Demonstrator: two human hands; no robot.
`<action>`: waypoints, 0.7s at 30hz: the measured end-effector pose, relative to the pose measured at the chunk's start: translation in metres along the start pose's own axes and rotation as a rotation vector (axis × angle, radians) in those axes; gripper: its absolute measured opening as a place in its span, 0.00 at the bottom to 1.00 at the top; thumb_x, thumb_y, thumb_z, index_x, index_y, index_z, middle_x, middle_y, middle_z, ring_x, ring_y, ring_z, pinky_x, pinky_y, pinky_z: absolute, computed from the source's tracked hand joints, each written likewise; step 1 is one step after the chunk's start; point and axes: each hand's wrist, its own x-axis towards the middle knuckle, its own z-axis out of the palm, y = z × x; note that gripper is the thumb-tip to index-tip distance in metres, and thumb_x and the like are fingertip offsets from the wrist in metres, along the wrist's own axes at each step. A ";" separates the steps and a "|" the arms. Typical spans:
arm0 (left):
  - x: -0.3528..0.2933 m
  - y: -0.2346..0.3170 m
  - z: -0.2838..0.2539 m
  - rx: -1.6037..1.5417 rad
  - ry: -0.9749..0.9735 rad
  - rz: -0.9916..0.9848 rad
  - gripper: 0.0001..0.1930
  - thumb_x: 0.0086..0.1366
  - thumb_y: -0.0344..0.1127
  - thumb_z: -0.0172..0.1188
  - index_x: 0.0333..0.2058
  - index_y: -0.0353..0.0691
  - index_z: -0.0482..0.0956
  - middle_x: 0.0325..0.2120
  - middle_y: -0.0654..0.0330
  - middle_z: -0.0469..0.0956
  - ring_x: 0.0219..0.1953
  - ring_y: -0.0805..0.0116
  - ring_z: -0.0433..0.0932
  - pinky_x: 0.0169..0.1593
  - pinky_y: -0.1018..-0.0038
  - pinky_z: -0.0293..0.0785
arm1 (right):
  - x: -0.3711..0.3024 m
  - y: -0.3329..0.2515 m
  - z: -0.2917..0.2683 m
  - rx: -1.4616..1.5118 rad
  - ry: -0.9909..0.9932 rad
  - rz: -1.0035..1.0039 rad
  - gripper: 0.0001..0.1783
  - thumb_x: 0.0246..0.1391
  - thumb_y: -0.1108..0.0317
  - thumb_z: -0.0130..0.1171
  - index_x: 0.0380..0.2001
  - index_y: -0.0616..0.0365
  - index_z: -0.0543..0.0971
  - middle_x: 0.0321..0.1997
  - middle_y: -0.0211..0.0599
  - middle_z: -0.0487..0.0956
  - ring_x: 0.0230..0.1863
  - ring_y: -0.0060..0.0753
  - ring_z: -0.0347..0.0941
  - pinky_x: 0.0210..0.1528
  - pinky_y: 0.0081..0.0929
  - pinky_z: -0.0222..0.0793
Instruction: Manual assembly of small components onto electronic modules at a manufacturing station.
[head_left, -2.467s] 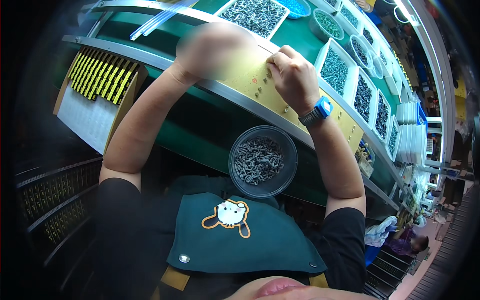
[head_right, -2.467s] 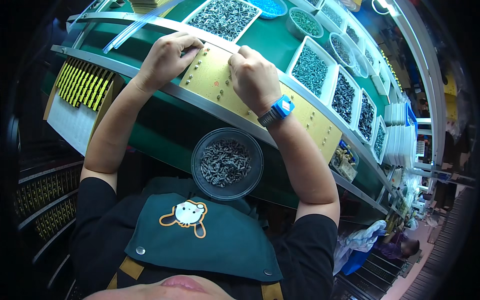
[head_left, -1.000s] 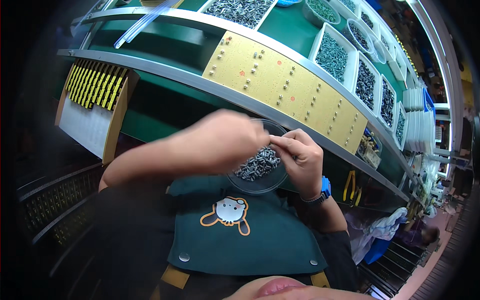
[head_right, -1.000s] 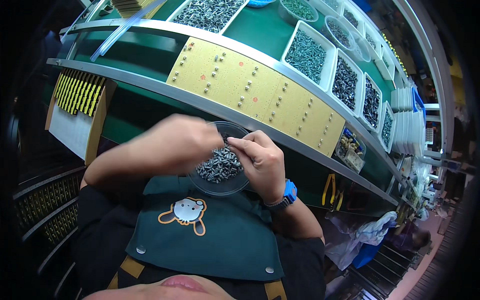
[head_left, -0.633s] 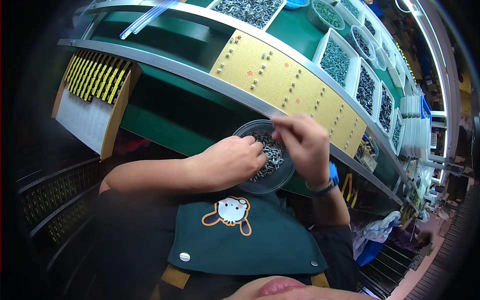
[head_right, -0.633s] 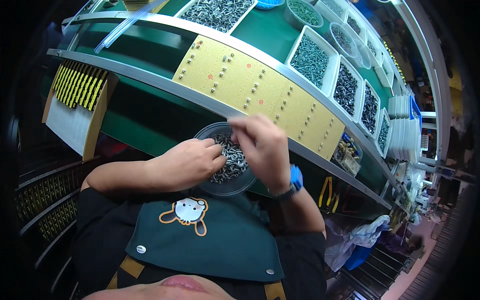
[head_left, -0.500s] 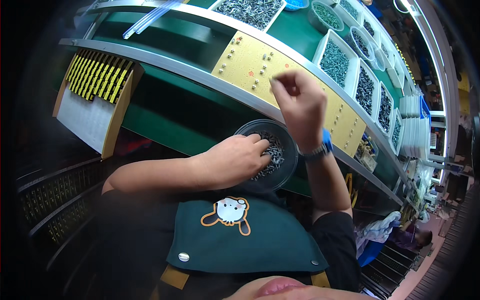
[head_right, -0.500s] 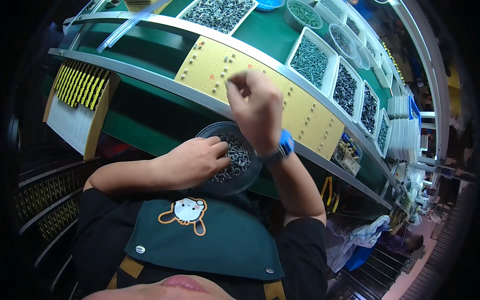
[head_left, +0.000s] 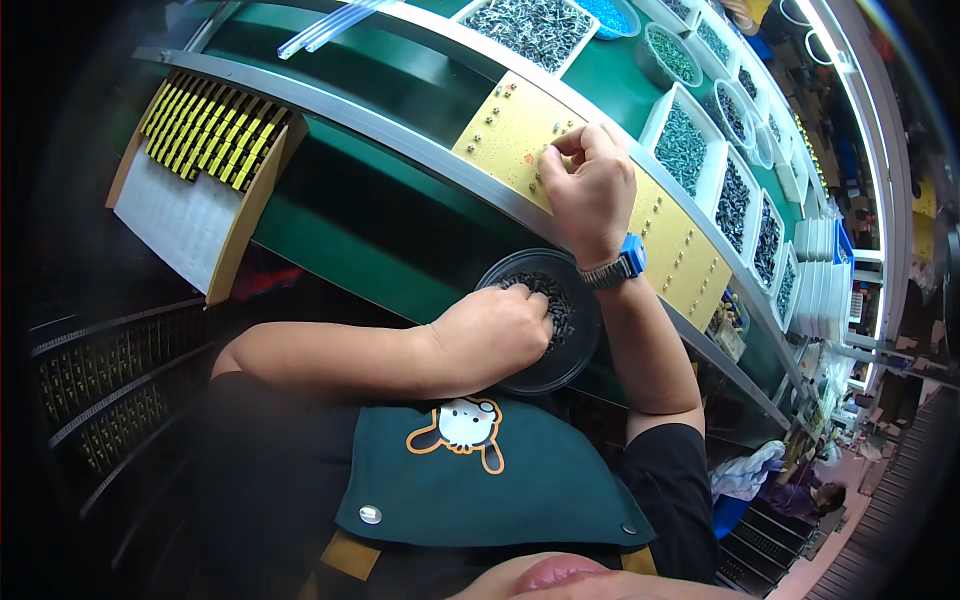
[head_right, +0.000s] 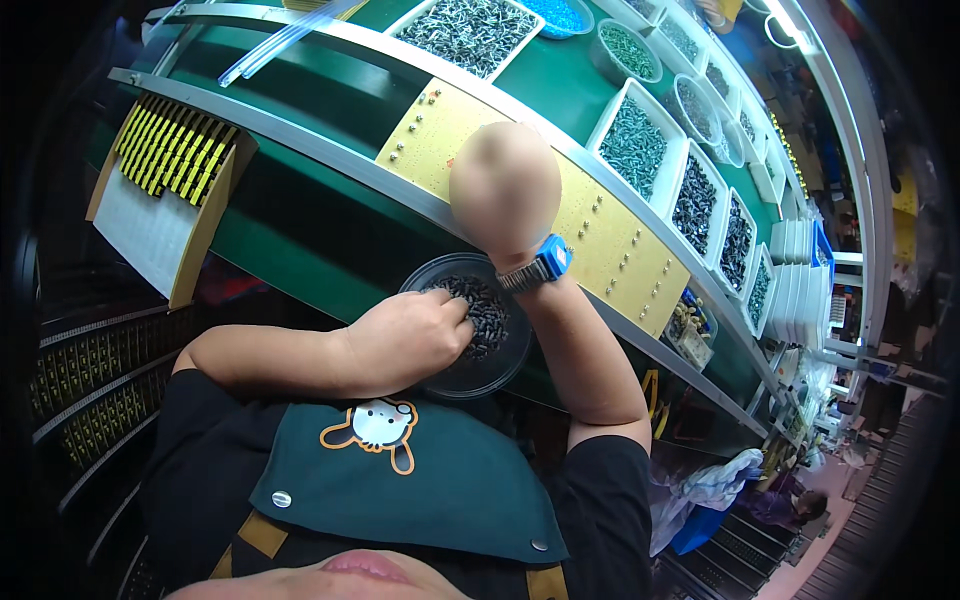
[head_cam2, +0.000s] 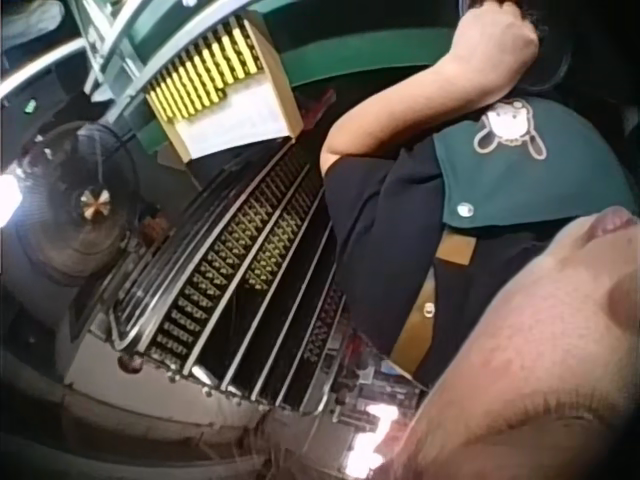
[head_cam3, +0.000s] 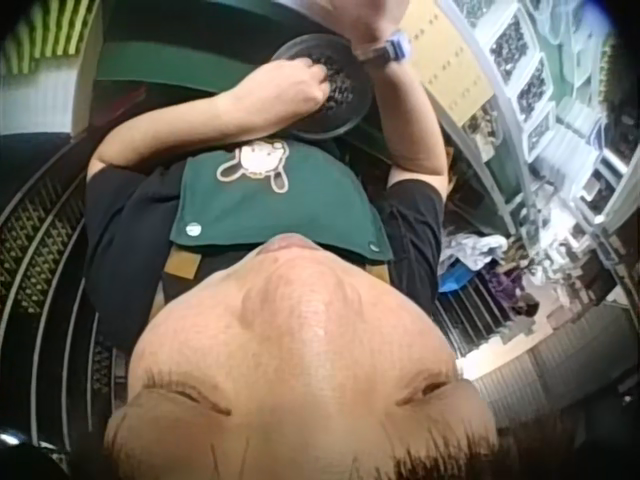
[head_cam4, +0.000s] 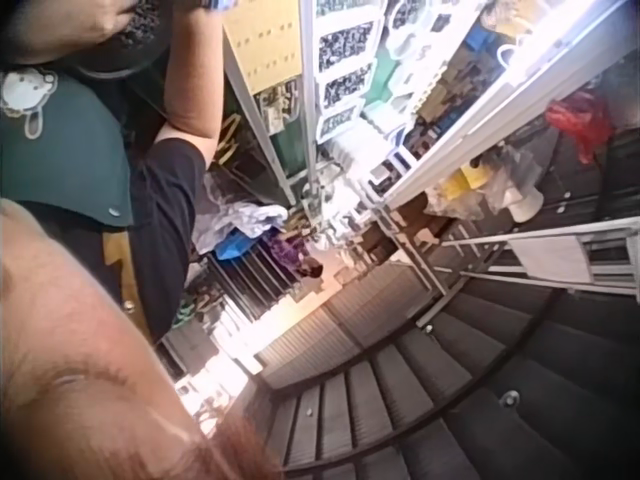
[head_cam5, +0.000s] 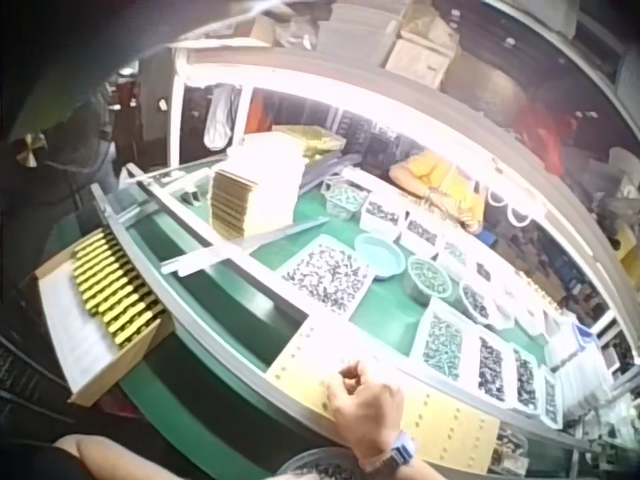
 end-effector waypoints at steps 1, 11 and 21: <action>-0.001 -0.002 0.001 -0.017 0.033 0.011 0.04 0.61 0.29 0.59 0.34 0.36 0.79 0.32 0.52 0.79 0.35 0.57 0.78 0.41 0.67 0.78 | 0.000 0.000 0.001 0.010 0.005 0.006 0.04 0.49 0.75 0.65 0.26 0.60 0.79 0.31 0.34 0.75 0.28 0.31 0.69 0.32 0.28 0.70; -0.001 -0.011 0.007 -0.180 0.251 0.011 0.03 0.59 0.25 0.60 0.32 0.35 0.81 0.33 0.51 0.81 0.33 0.56 0.79 0.40 0.68 0.79 | 0.005 -0.005 -0.009 -0.139 -0.086 -0.109 0.05 0.51 0.71 0.65 0.26 0.58 0.79 0.33 0.37 0.76 0.30 0.39 0.72 0.36 0.36 0.72; 0.001 -0.059 -0.034 -0.346 0.701 -0.155 0.17 0.57 0.14 0.63 0.45 0.32 0.86 0.37 0.54 0.83 0.33 0.66 0.80 0.38 0.73 0.79 | 0.015 0.011 -0.024 -0.093 -0.214 -0.302 0.03 0.55 0.72 0.66 0.30 0.61 0.84 0.36 0.32 0.81 0.26 0.34 0.74 0.32 0.30 0.71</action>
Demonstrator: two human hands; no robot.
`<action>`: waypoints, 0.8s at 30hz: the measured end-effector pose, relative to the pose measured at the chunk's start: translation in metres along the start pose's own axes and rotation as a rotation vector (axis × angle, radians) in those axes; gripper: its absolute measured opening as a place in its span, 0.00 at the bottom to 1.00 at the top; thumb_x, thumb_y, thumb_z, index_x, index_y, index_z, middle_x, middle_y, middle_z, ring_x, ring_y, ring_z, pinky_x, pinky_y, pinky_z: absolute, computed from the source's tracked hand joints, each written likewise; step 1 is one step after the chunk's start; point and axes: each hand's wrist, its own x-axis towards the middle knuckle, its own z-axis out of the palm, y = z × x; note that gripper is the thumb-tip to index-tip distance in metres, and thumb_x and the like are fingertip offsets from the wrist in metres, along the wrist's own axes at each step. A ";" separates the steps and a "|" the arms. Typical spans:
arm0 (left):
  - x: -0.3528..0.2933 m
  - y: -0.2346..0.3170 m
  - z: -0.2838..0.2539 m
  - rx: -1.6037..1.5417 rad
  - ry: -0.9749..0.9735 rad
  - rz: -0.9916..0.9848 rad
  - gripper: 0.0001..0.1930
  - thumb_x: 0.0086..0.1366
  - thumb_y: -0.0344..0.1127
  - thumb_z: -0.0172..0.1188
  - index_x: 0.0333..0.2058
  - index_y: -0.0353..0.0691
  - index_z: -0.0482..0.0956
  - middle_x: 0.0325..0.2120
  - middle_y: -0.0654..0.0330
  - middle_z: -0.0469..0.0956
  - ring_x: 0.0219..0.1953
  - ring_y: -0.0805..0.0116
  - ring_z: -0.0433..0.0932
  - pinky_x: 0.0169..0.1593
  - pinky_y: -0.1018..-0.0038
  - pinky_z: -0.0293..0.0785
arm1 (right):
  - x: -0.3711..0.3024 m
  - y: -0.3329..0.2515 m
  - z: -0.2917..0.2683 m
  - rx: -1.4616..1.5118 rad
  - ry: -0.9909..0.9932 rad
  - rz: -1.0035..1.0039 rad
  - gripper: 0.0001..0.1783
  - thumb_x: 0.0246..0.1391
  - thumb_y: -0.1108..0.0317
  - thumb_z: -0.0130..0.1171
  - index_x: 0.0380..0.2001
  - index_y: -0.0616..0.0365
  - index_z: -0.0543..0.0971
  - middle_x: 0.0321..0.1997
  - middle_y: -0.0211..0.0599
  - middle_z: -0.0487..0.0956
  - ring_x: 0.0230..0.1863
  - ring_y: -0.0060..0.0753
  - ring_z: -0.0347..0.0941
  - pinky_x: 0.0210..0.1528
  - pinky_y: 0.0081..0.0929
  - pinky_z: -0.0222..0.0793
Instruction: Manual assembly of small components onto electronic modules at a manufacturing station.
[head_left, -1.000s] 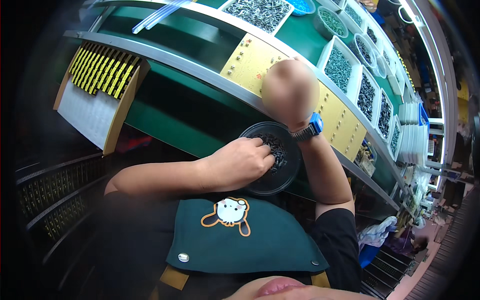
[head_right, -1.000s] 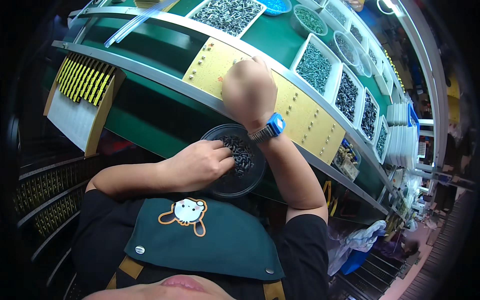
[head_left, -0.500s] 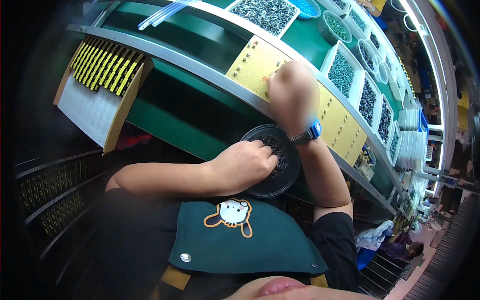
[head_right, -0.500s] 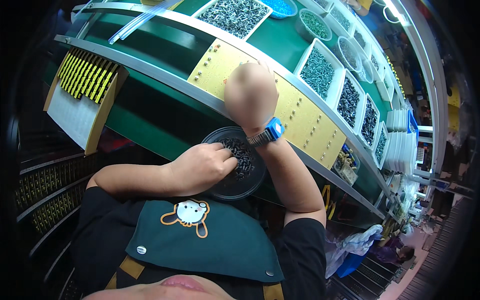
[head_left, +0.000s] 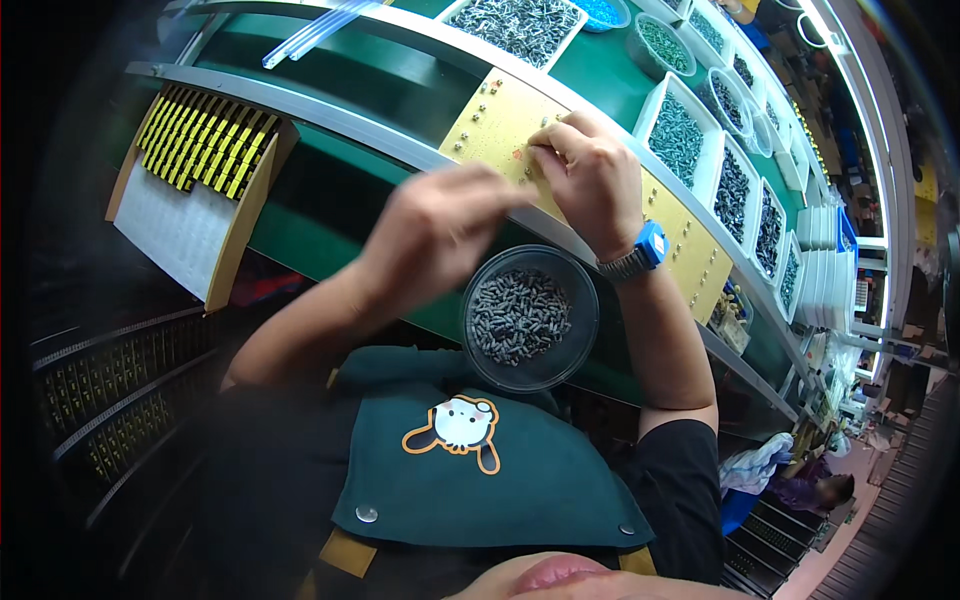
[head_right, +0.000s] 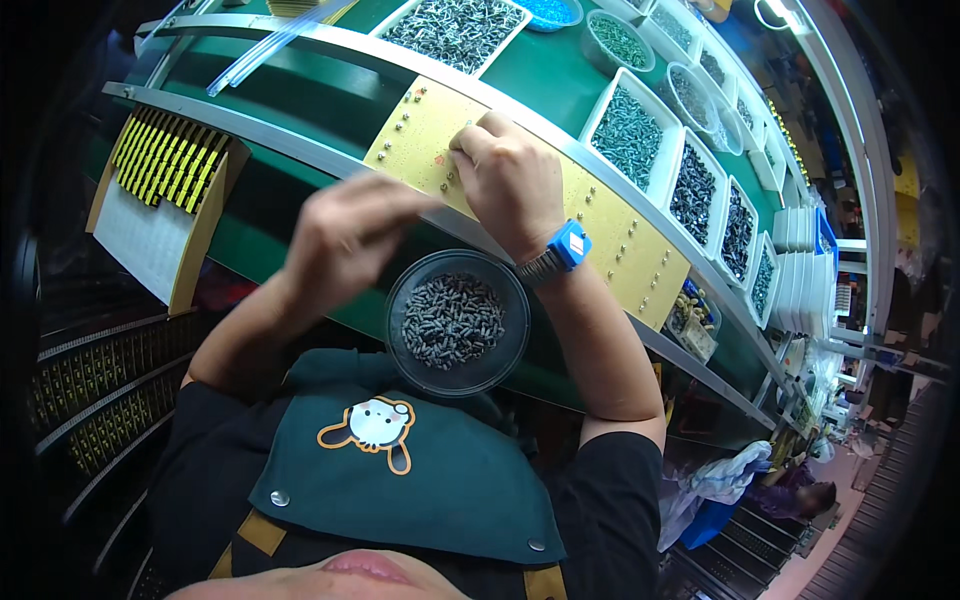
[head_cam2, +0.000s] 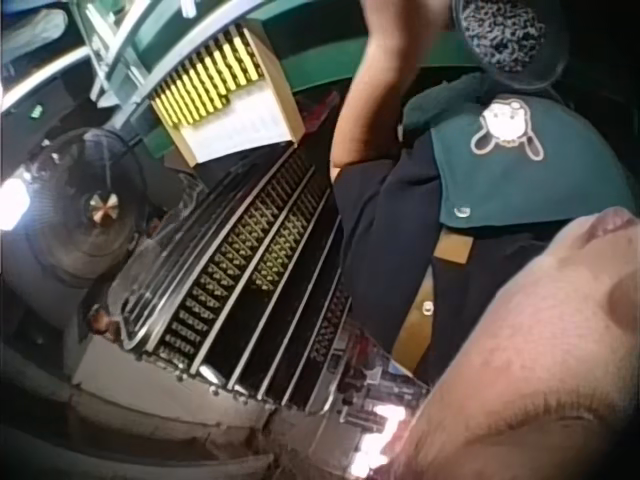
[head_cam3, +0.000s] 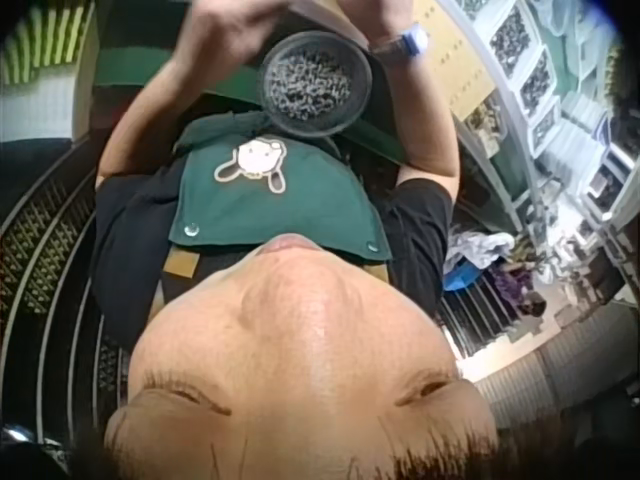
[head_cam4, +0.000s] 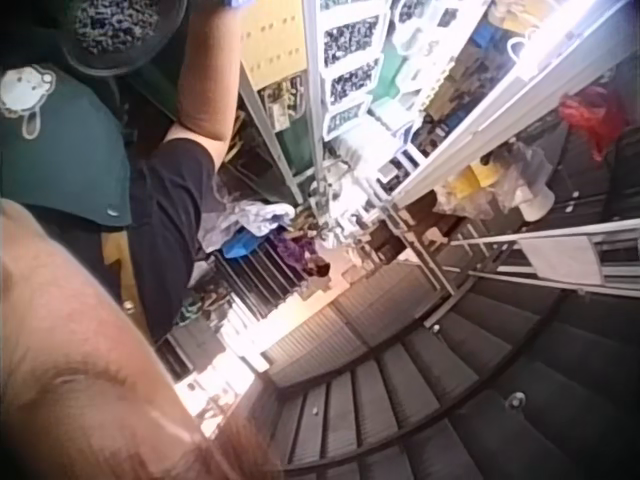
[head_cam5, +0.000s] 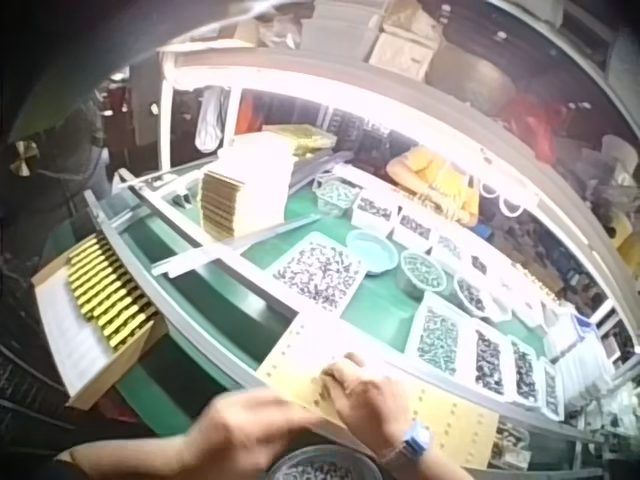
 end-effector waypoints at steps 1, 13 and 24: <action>0.006 -0.006 -0.005 -0.002 -0.002 0.005 0.17 0.57 0.14 0.63 0.45 0.32 0.86 0.37 0.54 0.83 0.33 0.66 0.80 0.38 0.73 0.79 | -0.001 -0.002 0.001 -0.005 0.011 0.030 0.03 0.55 0.72 0.66 0.30 0.61 0.84 0.36 0.31 0.80 0.26 0.34 0.74 0.32 0.30 0.71; 0.039 -0.066 -0.027 0.182 0.218 0.027 0.16 0.65 0.17 0.63 0.50 0.33 0.85 0.36 0.56 0.86 0.32 0.71 0.80 0.38 0.77 0.81 | -0.011 -0.003 0.005 -0.060 0.102 -0.053 0.02 0.54 0.76 0.66 0.32 0.61 0.84 0.35 0.33 0.80 0.25 0.34 0.73 0.30 0.30 0.70; 0.052 -0.077 -0.025 0.281 0.072 0.029 0.08 0.64 0.17 0.63 0.42 0.31 0.85 0.34 0.57 0.83 0.30 0.69 0.77 0.37 0.75 0.79 | -0.100 -0.055 -0.046 0.066 -0.593 -0.067 0.10 0.55 0.74 0.63 0.40 0.59 0.76 0.36 0.38 0.75 0.31 0.41 0.74 0.35 0.32 0.73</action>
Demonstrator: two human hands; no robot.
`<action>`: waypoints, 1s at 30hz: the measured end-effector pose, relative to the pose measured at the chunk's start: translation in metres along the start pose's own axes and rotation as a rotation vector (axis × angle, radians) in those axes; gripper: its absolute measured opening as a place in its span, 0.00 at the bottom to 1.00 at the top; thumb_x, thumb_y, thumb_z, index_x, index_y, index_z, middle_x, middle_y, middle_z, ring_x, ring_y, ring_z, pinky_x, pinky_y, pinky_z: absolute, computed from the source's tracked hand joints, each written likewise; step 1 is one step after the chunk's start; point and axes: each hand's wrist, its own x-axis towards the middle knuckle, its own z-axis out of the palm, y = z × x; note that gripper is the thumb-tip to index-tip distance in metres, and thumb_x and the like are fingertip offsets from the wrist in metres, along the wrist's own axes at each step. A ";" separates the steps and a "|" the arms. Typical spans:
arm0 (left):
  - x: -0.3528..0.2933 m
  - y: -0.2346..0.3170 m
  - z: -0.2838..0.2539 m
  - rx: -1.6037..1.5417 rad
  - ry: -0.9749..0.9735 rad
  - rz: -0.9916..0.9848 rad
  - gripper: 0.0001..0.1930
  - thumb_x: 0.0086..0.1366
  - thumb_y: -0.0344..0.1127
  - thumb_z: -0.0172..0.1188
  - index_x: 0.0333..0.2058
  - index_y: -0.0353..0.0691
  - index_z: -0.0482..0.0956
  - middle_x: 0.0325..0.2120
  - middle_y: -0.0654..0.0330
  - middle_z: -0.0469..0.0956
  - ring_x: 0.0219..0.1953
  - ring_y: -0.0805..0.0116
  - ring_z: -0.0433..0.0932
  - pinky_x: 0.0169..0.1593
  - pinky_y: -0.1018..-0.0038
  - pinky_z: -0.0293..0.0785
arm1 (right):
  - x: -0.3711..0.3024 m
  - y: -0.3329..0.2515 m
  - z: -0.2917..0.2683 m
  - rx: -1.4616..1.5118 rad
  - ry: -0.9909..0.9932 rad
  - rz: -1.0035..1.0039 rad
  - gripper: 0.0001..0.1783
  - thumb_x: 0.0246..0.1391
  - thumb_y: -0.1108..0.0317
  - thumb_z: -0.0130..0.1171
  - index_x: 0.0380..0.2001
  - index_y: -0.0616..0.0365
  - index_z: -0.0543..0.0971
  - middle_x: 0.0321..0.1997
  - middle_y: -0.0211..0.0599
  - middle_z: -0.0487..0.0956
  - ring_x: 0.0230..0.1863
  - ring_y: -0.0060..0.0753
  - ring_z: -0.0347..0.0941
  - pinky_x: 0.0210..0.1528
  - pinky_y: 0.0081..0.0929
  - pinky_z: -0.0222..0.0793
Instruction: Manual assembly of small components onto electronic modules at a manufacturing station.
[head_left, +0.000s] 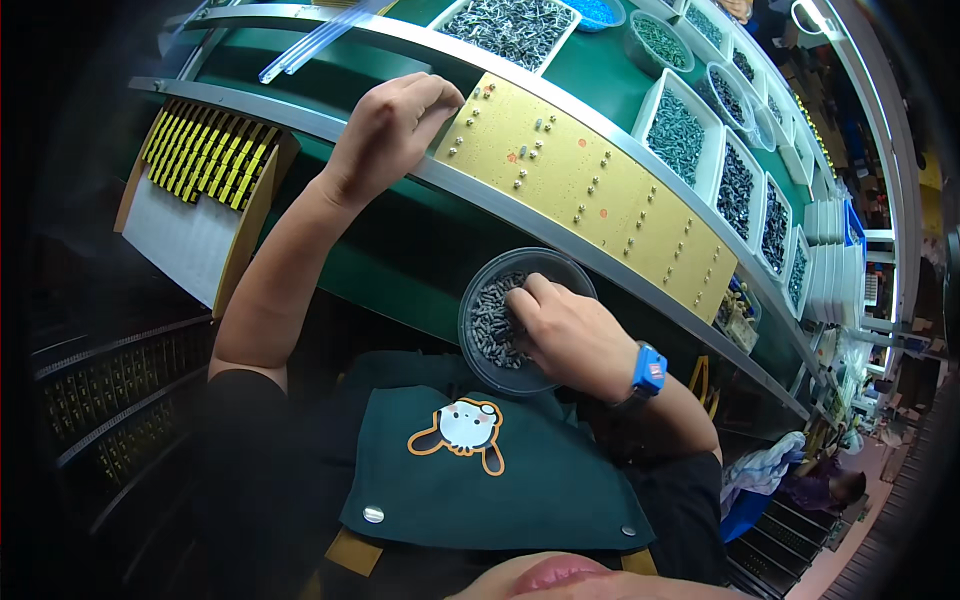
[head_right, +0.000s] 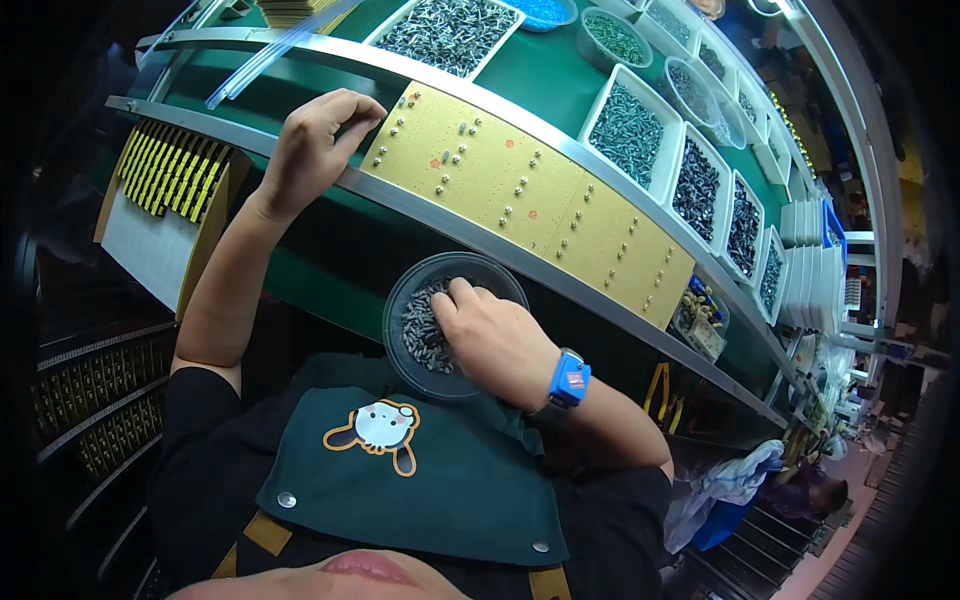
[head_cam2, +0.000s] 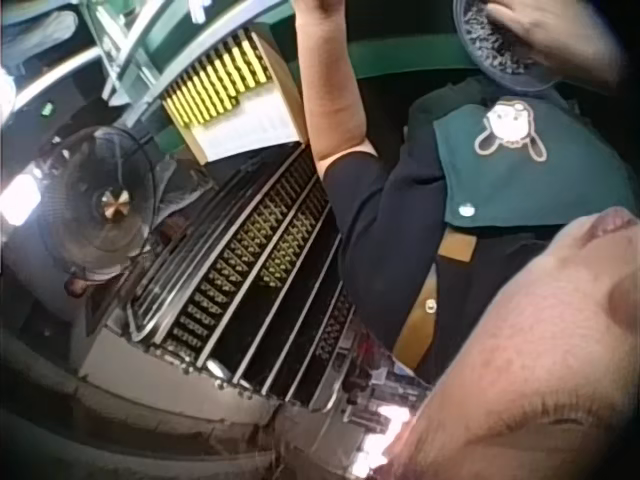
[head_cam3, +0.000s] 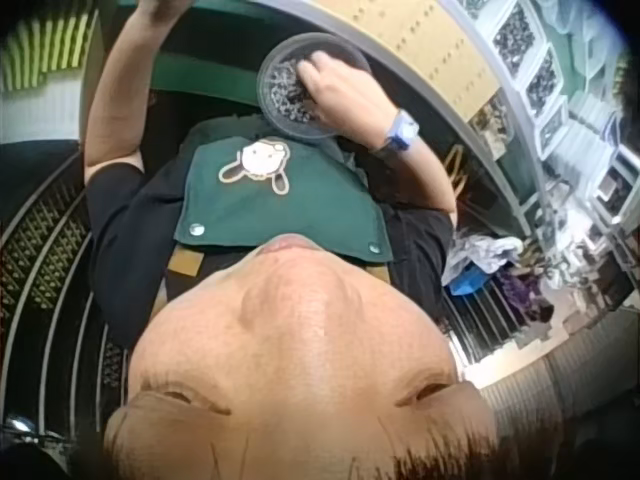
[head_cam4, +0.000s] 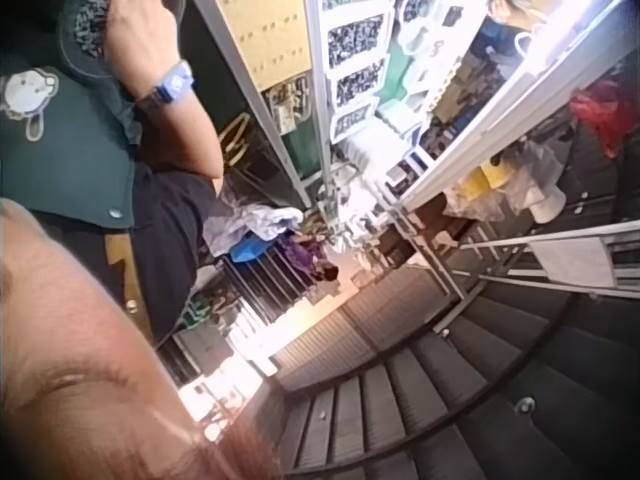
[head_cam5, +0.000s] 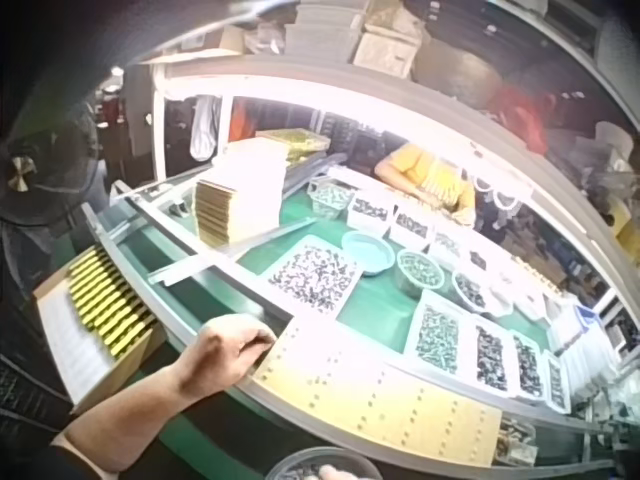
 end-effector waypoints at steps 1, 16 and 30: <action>0.001 -0.001 0.002 0.002 -0.006 -0.006 0.08 0.64 0.18 0.63 0.41 0.31 0.84 0.34 0.57 0.83 0.30 0.69 0.77 0.37 0.75 0.79 | -0.004 0.000 0.002 0.014 -0.001 0.004 0.10 0.55 0.74 0.63 0.39 0.59 0.75 0.37 0.39 0.74 0.32 0.42 0.74 0.36 0.33 0.73; 0.023 0.012 0.009 0.068 -0.085 -0.001 0.05 0.65 0.20 0.63 0.39 0.30 0.84 0.34 0.57 0.83 0.30 0.69 0.77 0.35 0.74 0.74 | -0.015 0.026 0.010 0.293 0.444 0.049 0.10 0.50 0.81 0.62 0.35 0.60 0.74 0.35 0.38 0.76 0.30 0.40 0.72 0.36 0.31 0.71; 0.021 0.001 -0.008 -0.144 -0.198 -0.045 0.07 0.63 0.20 0.65 0.40 0.28 0.86 0.32 0.58 0.83 0.29 0.72 0.75 0.34 0.77 0.73 | -0.011 0.005 0.011 0.673 0.492 0.128 0.10 0.52 0.86 0.60 0.37 0.64 0.81 0.34 0.35 0.78 0.30 0.28 0.70 0.35 0.23 0.69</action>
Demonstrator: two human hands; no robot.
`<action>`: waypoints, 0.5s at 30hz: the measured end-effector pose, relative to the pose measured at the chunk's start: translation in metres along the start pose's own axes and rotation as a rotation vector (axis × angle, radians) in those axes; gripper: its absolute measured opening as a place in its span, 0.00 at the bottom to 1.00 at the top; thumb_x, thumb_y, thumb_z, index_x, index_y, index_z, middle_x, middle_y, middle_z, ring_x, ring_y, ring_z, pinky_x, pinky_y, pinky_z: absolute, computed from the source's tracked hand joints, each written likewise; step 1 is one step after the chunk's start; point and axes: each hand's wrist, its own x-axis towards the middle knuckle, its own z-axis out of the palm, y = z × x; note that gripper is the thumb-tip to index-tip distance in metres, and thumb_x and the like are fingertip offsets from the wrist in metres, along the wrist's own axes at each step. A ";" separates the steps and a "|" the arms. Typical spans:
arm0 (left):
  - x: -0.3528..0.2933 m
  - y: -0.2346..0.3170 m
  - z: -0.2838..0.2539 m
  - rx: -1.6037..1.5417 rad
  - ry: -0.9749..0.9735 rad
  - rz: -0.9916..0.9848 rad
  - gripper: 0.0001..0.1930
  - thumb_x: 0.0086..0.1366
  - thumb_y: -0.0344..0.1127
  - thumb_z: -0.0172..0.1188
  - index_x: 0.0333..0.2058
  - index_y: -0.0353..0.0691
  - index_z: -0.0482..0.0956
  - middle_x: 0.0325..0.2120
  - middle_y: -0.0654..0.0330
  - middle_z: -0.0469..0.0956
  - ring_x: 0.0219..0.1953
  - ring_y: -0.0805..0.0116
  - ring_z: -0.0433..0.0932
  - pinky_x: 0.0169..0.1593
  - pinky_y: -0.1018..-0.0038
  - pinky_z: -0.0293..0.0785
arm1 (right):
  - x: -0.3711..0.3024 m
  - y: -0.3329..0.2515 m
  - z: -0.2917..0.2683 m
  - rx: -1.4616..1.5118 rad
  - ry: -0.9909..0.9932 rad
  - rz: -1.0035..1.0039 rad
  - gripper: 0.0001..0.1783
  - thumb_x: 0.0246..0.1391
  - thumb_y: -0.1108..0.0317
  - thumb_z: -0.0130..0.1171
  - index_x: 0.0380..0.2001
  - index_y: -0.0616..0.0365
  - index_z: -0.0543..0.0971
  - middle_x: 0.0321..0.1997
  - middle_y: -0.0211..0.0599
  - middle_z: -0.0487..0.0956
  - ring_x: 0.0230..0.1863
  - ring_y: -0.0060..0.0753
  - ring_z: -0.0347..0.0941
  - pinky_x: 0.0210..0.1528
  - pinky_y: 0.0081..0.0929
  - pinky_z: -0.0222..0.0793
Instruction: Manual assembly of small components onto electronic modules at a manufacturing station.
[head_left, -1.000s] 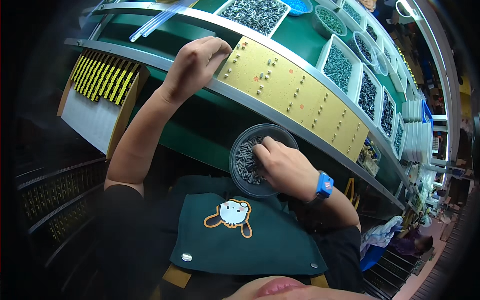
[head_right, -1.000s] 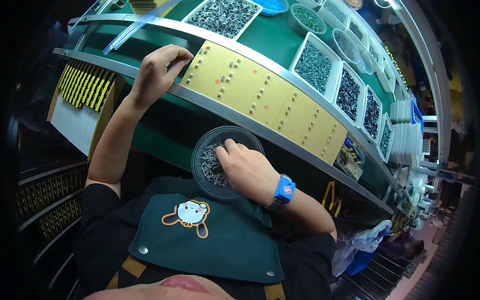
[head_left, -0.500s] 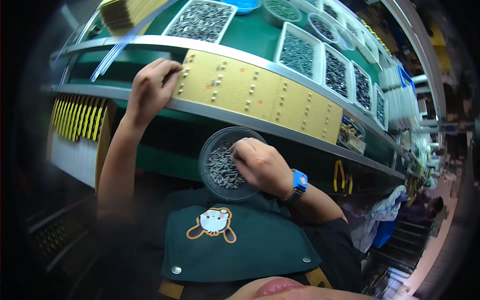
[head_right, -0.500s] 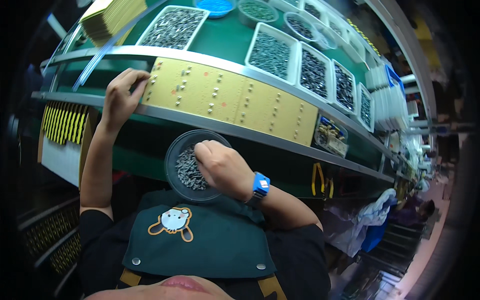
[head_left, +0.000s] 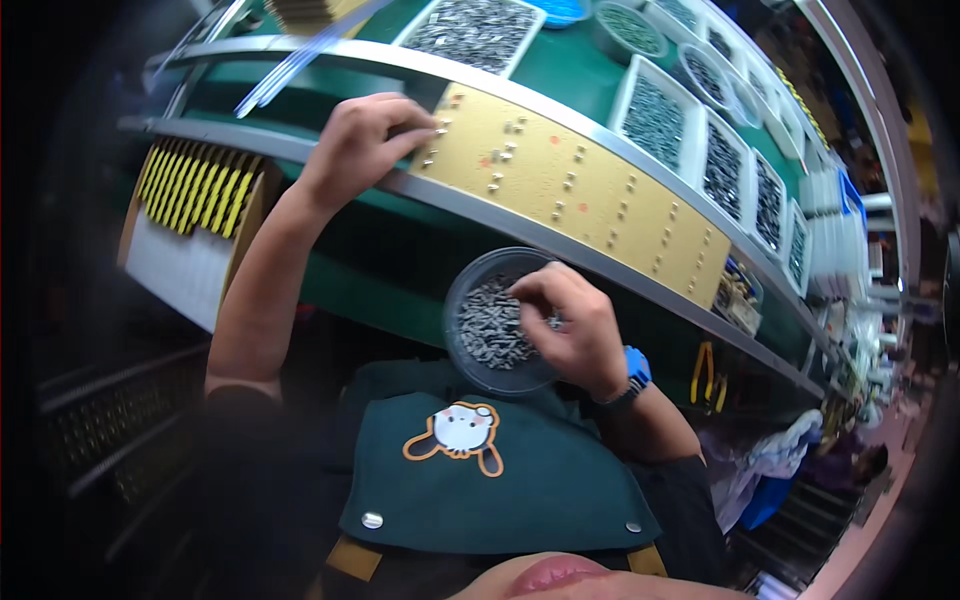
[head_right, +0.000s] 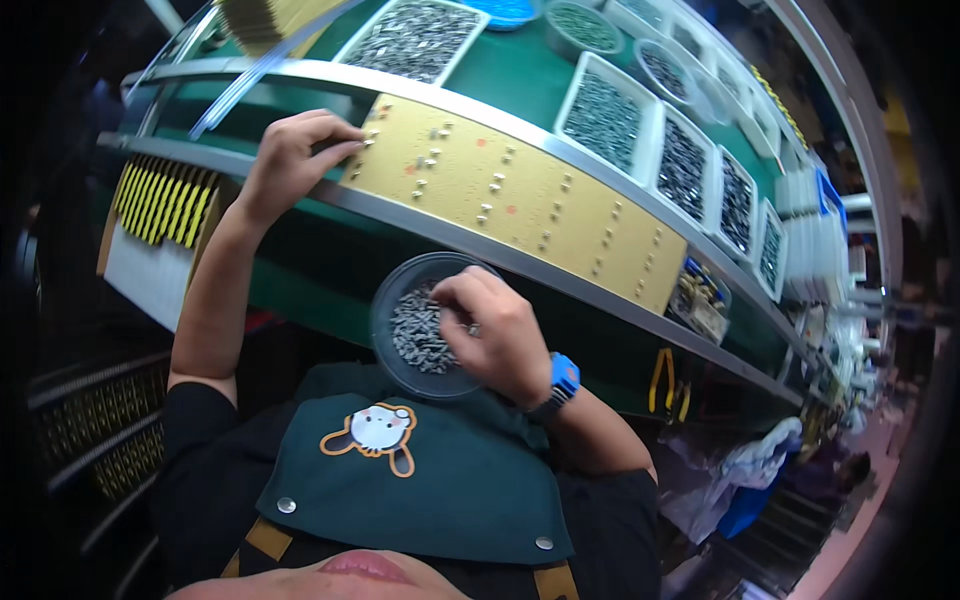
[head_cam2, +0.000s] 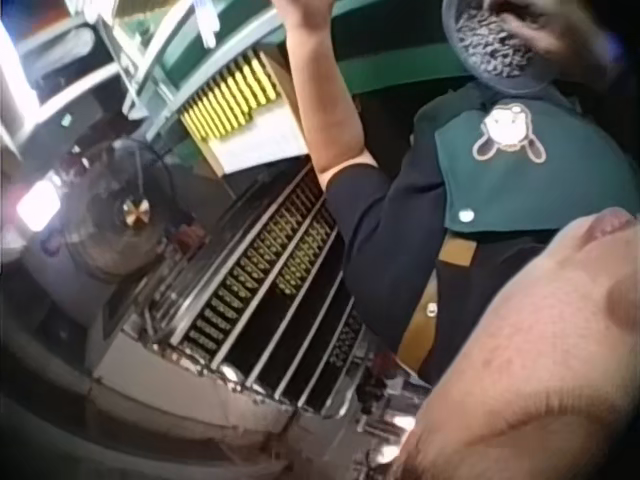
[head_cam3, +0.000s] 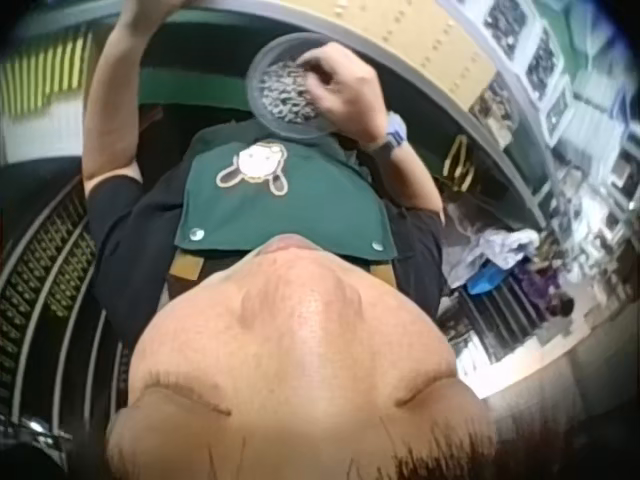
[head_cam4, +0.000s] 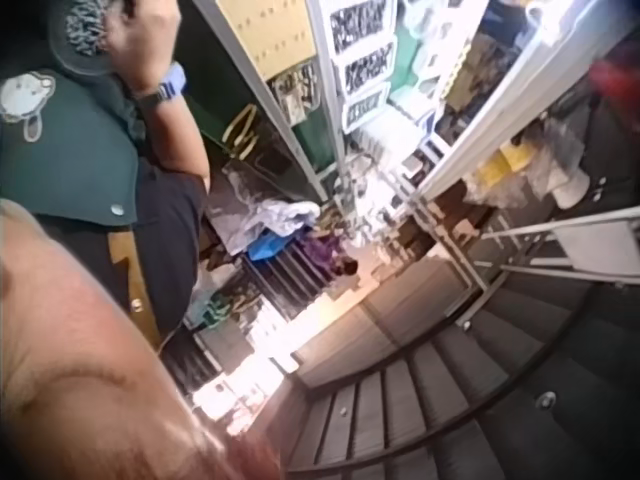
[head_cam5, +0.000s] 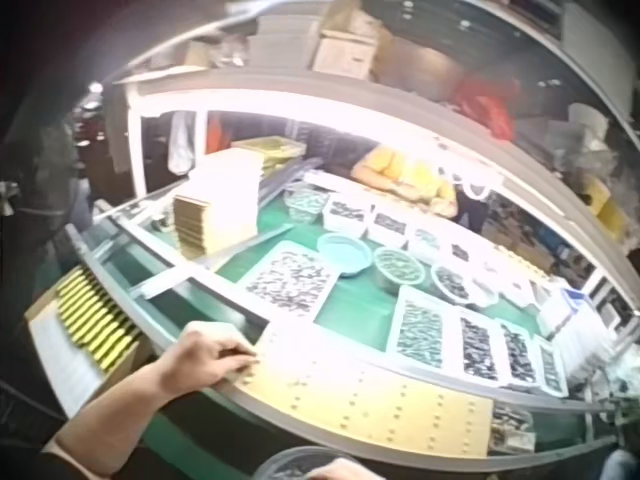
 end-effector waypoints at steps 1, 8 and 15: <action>-0.002 -0.002 -0.002 -0.003 0.001 0.052 0.06 0.63 0.20 0.66 0.39 0.29 0.87 0.32 0.59 0.83 0.28 0.72 0.75 0.34 0.77 0.73 | -0.001 -0.002 0.001 0.005 -0.002 0.021 0.10 0.53 0.86 0.60 0.38 0.64 0.82 0.34 0.35 0.78 0.30 0.27 0.70 0.35 0.22 0.69; -0.010 -0.011 -0.007 -0.056 -0.001 0.026 0.05 0.63 0.20 0.66 0.38 0.30 0.87 0.30 0.60 0.84 0.26 0.73 0.74 0.33 0.77 0.73 | 0.018 -0.012 0.003 -0.037 0.078 0.036 0.10 0.56 0.84 0.60 0.40 0.66 0.85 0.37 0.36 0.80 0.29 0.26 0.71 0.33 0.21 0.68; -0.013 -0.014 -0.005 -0.018 0.000 0.055 0.04 0.62 0.20 0.66 0.36 0.31 0.86 0.31 0.59 0.84 0.25 0.72 0.75 0.33 0.75 0.74 | 0.080 0.000 0.015 -0.212 0.252 -0.035 0.04 0.56 0.82 0.64 0.35 0.66 0.85 0.35 0.35 0.79 0.27 0.23 0.70 0.31 0.20 0.68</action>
